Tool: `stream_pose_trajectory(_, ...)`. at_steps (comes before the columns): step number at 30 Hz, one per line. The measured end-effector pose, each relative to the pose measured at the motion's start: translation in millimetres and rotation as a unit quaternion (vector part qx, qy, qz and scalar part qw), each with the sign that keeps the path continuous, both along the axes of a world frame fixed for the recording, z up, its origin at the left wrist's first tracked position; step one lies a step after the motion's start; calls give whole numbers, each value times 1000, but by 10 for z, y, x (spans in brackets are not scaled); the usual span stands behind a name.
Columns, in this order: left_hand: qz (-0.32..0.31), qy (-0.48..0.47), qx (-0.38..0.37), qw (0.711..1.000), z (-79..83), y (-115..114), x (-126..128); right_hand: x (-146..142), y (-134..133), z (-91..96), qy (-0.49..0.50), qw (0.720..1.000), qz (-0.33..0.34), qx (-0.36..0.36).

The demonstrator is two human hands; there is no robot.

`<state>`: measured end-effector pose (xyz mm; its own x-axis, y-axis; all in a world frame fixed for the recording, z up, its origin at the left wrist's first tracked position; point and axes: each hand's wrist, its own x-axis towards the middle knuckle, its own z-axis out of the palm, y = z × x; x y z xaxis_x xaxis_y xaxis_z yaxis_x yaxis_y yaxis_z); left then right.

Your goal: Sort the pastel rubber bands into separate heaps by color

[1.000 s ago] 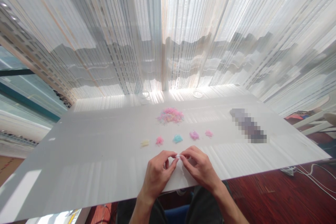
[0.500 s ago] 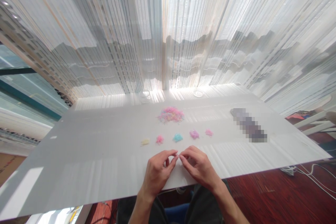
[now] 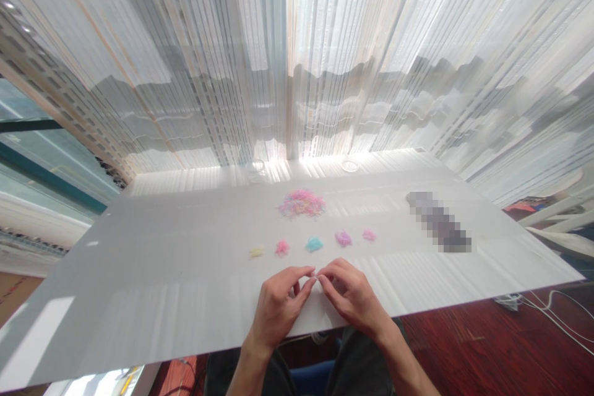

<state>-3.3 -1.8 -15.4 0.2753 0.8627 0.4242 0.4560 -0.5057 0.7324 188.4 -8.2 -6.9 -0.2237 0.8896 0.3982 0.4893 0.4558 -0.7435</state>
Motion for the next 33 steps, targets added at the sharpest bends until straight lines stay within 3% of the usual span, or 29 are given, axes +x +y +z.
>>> stream_pose_trajectory(33,9,-12,-47,999,-13,-6,-1,5,10,-38,2,1000,5,-15)
